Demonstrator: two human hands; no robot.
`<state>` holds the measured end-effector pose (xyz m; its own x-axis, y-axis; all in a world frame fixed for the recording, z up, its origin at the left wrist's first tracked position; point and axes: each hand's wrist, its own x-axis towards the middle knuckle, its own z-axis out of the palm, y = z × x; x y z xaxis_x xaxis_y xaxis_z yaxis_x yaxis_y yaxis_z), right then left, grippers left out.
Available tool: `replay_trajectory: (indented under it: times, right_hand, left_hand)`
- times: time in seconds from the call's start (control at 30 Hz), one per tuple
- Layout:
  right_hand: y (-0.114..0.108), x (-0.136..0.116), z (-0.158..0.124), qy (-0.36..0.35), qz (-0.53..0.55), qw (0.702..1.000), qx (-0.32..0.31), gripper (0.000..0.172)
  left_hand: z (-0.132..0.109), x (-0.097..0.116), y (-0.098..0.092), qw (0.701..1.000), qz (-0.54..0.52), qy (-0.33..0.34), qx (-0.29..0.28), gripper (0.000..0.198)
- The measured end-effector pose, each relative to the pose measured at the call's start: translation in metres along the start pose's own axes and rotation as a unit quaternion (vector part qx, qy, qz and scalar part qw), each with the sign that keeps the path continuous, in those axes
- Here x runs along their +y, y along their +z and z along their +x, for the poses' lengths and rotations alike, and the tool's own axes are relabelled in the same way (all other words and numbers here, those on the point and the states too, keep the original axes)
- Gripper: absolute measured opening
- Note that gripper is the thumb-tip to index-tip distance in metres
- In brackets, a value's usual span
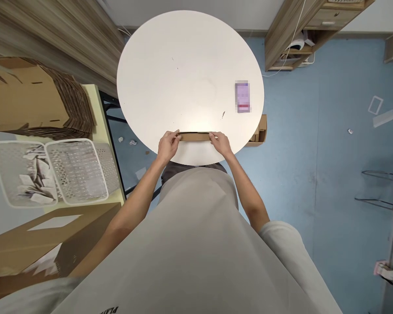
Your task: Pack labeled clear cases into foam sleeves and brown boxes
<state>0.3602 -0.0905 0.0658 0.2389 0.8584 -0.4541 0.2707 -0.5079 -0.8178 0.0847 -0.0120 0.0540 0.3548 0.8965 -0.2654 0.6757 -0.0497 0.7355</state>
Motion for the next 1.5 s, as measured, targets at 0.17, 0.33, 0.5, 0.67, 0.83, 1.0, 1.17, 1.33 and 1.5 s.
replay_trajectory:
  times: [0.17, 0.33, 0.5, 0.67, 0.83, 1.0, 1.17, 1.33, 1.5]
  right_hand:
    - [-0.001, 0.01, -0.003, -0.022, 0.018, 1.0, -0.004, 0.053]
    - [-0.001, 0.011, -0.006, -0.06, -0.024, 0.998, -0.01, 0.05]
    - [-0.003, 0.012, -0.004, -0.085, -0.084, 0.993, 0.001, 0.044]
    - [-0.005, 0.011, 0.0, -0.101, -0.14, 0.985, 0.007, 0.034]
    - [-0.002, 0.016, 0.005, -0.028, -0.077, 0.996, 0.043, 0.023]
    - [0.0, 0.023, 0.011, 0.016, -0.04, 0.999, 0.028, 0.021]
    - [0.001, 0.021, 0.011, 0.029, -0.033, 0.999, 0.016, 0.028]
    - [-0.002, 0.013, 0.011, 0.027, -0.063, 0.998, 0.011, 0.022]
    - [0.001, 0.012, 0.019, 0.022, -0.076, 0.997, 0.01, 0.017]
  left_hand:
    - [-0.004, -0.001, -0.002, 0.999, -0.037, 0.002, 0.027, 0.038]
    - [0.001, -0.003, 0.0, 0.997, -0.067, -0.016, 0.032, 0.038]
    - [0.003, -0.003, -0.004, 0.998, -0.068, -0.011, 0.011, 0.04]
    - [0.006, -0.006, -0.006, 0.996, -0.092, -0.016, 0.006, 0.033]
    - [0.016, -0.013, 0.0, 0.984, -0.134, -0.115, 0.003, 0.041]
    - [0.027, -0.021, 0.0, 0.977, -0.147, -0.15, -0.028, 0.031]
    - [0.027, -0.02, 0.001, 0.98, -0.104, -0.171, -0.022, 0.022]
    - [0.026, -0.018, 0.008, 0.98, -0.084, -0.178, 0.001, 0.023]
    - [0.028, -0.019, 0.014, 0.98, -0.094, -0.175, 0.017, 0.03]
